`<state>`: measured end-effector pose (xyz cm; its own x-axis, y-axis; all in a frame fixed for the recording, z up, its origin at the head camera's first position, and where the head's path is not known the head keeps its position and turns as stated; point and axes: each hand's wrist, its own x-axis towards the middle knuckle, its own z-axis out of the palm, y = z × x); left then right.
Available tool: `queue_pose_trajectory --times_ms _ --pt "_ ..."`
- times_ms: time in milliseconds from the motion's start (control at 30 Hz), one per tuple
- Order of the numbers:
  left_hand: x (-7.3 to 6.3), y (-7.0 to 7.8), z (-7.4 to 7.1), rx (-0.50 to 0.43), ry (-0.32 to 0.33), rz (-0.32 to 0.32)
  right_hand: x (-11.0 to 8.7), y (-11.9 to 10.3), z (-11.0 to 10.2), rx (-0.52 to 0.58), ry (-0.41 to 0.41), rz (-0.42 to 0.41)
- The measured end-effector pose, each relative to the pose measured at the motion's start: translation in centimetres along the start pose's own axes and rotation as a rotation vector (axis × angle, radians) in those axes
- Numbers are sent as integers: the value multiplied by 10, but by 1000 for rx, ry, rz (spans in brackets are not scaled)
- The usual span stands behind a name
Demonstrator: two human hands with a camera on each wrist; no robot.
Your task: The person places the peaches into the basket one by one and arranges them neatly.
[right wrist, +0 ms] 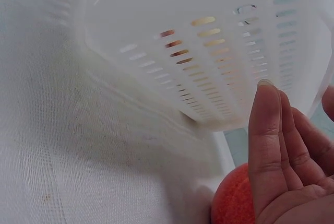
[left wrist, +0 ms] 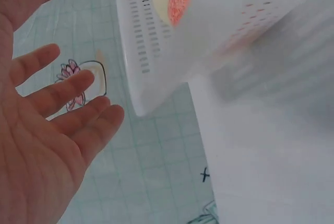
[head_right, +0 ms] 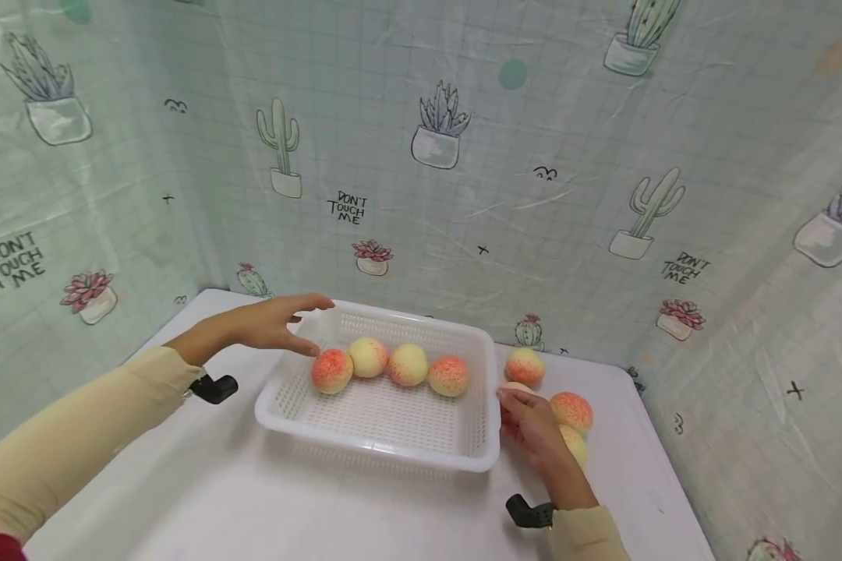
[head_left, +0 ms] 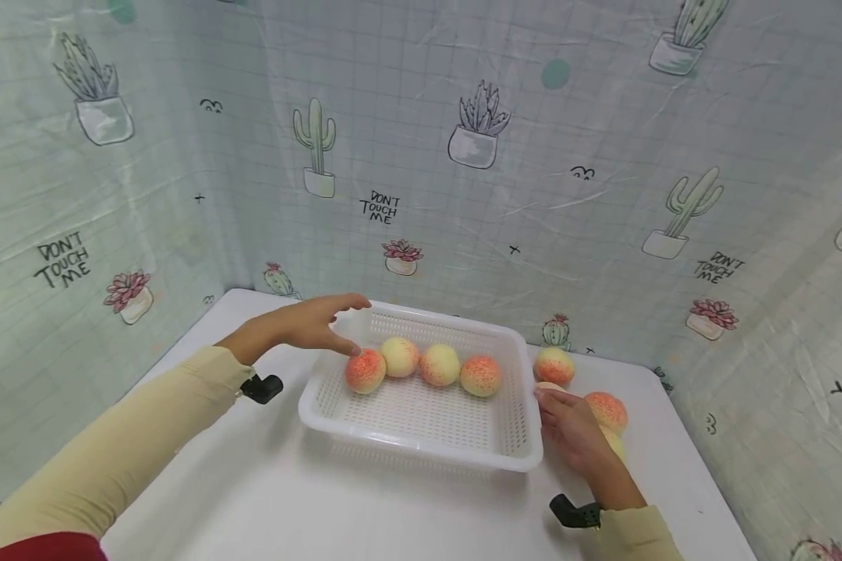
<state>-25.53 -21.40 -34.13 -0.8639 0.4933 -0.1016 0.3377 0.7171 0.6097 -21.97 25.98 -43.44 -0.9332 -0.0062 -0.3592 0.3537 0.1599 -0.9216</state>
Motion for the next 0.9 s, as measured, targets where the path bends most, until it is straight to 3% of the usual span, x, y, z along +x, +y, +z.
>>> queue_pose_trajectory --times_ms 167,433,900 --pt "-15 -13 1 -66 69 -7 -2 0 0 10 -6 1" --pt "-34 -30 8 -202 155 -106 -4 0 3 43 -17 3" --pt "-42 -44 29 -444 219 -238 -7 -3 4 48 -11 14"
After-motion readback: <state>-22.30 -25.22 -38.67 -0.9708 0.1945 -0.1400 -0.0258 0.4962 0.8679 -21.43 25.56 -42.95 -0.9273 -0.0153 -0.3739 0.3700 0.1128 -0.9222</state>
